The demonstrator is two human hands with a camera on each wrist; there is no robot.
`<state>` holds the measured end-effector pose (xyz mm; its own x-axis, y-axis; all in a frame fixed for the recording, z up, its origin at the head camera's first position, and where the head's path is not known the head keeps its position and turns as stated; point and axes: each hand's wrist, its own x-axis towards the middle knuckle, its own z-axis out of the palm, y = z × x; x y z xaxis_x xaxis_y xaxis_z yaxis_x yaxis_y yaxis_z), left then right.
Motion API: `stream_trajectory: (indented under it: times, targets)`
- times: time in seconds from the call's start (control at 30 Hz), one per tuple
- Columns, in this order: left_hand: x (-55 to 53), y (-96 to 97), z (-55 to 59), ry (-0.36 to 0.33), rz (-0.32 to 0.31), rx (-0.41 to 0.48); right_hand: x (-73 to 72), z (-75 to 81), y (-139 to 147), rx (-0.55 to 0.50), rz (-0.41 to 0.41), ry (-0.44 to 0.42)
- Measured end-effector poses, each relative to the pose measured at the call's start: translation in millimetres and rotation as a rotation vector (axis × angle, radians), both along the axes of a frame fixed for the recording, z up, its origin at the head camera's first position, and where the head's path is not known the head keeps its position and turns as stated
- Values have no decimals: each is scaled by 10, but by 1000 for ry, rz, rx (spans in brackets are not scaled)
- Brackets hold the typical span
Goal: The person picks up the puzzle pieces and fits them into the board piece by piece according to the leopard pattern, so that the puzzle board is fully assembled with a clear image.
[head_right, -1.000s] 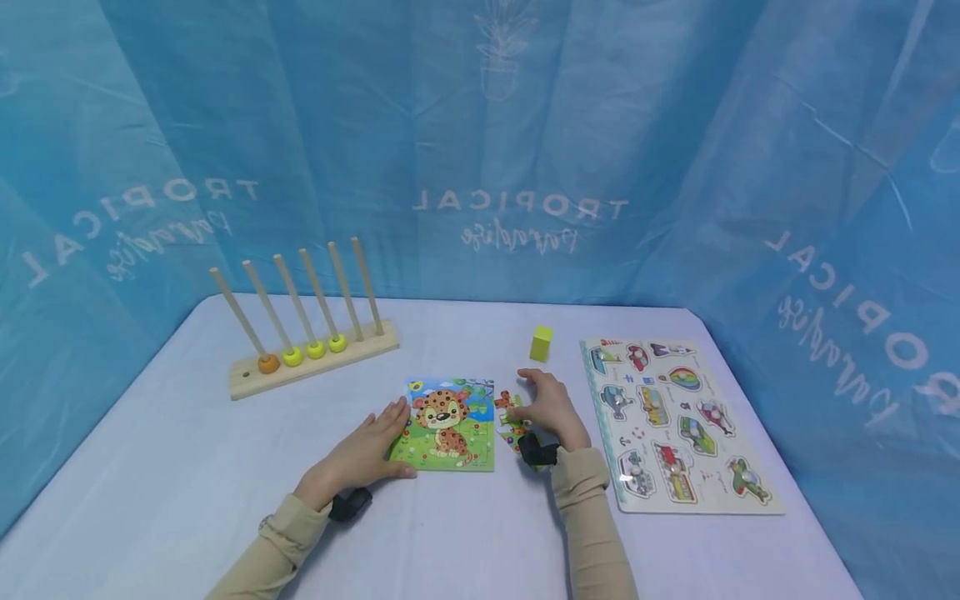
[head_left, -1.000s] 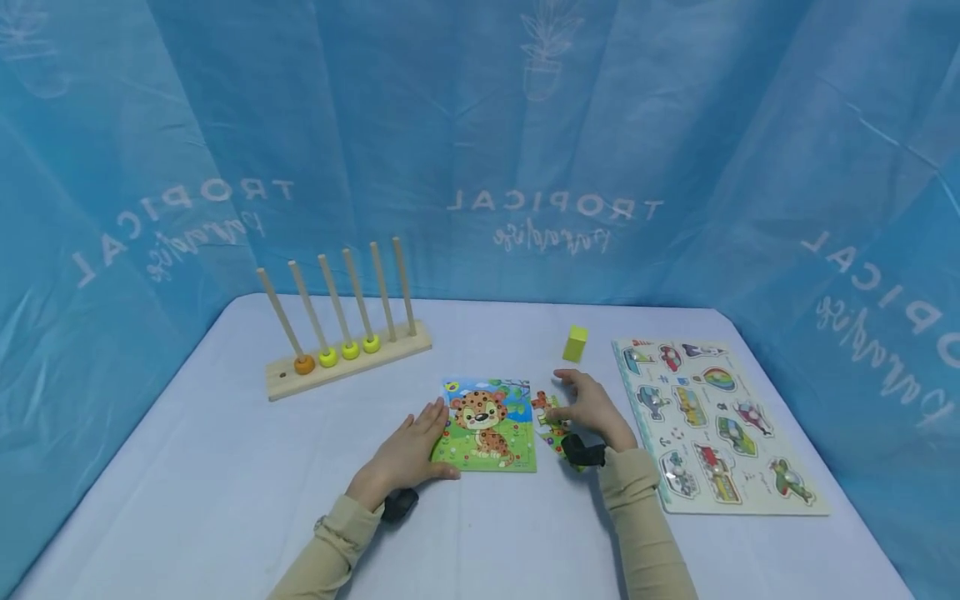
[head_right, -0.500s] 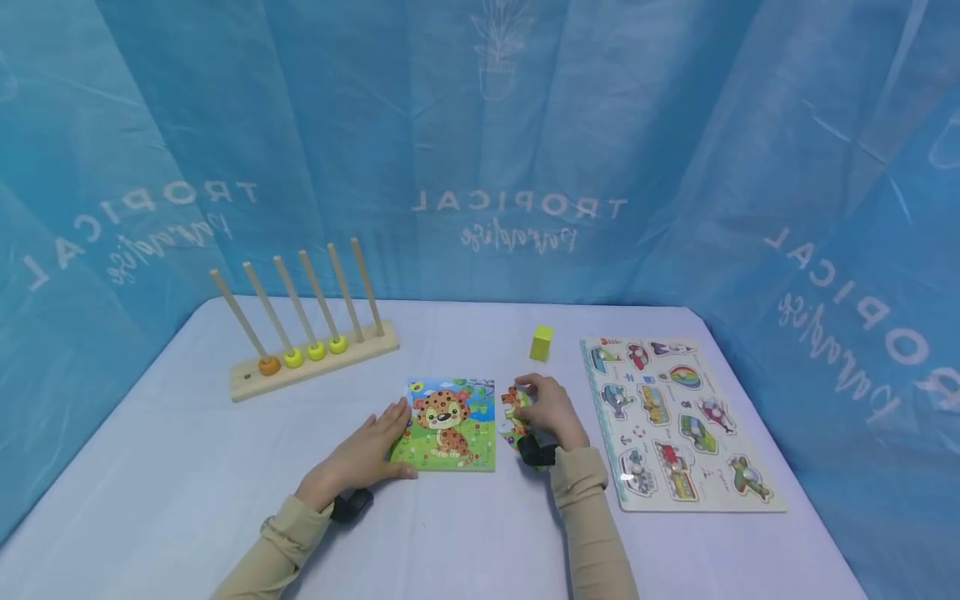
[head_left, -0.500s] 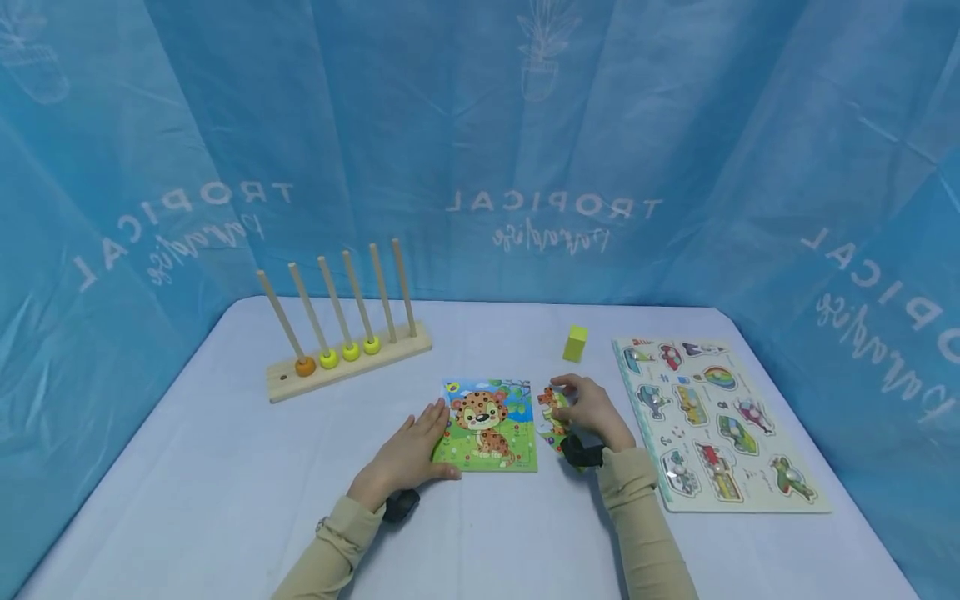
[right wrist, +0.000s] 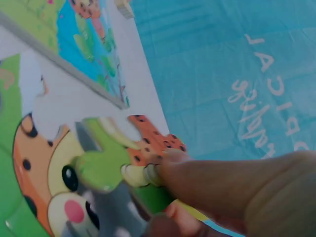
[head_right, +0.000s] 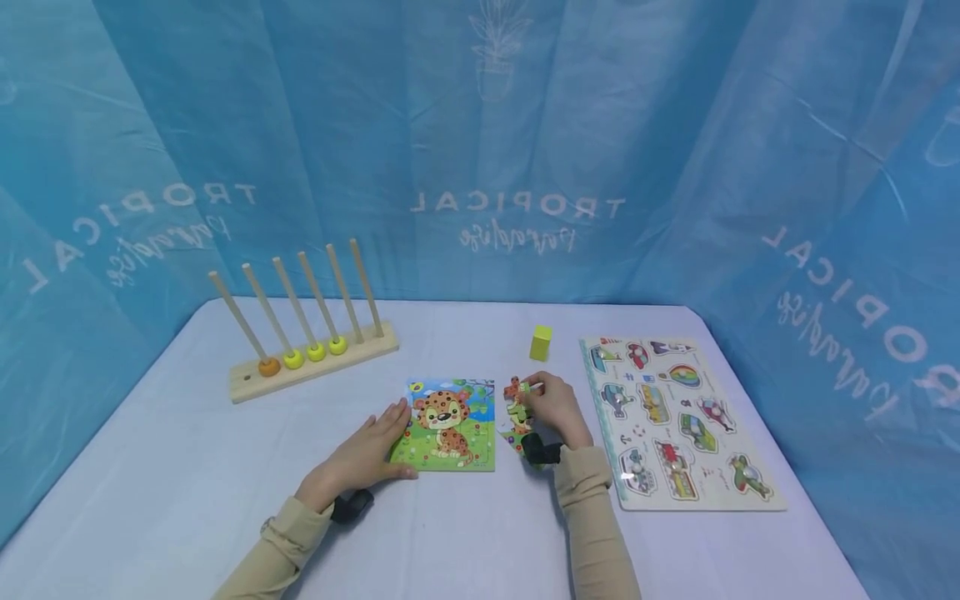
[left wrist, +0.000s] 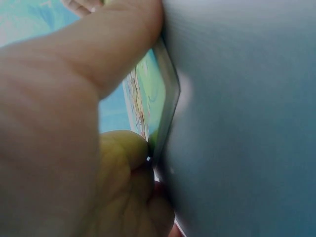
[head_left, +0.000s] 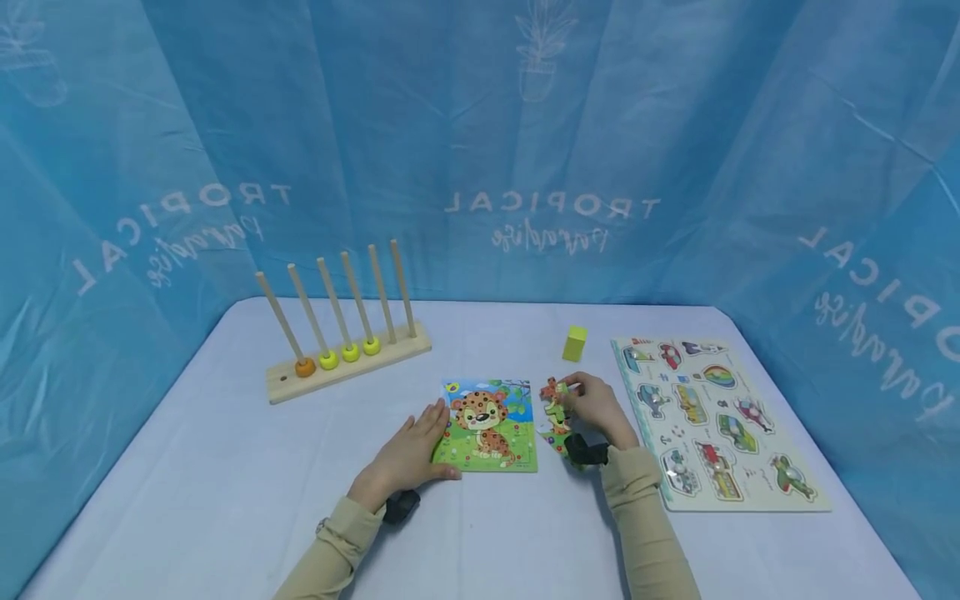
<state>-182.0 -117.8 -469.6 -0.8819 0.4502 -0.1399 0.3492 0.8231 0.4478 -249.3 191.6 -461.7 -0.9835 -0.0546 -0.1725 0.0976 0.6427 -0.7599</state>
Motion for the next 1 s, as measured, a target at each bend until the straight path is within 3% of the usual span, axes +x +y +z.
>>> stream_trajectory:
  times: [0.2,0.4,0.7,0.83,1.0]
  targets:
    - [-27,5,26,15,-1,-13,-12,92,25,-128,-39,4]
    - [-11,20,26,-10,7,-9,18,152,0,-291,31,-41]
    - [-10,17,0,-13,5,-18,30,134,-78,-482,144,-21]
    - [-6,13,12,-14,7,-14,36,127,-145,-463,166,-23]
    - [-1,15,21,-12,0,-7,62,122,-259,-326,168,-59]
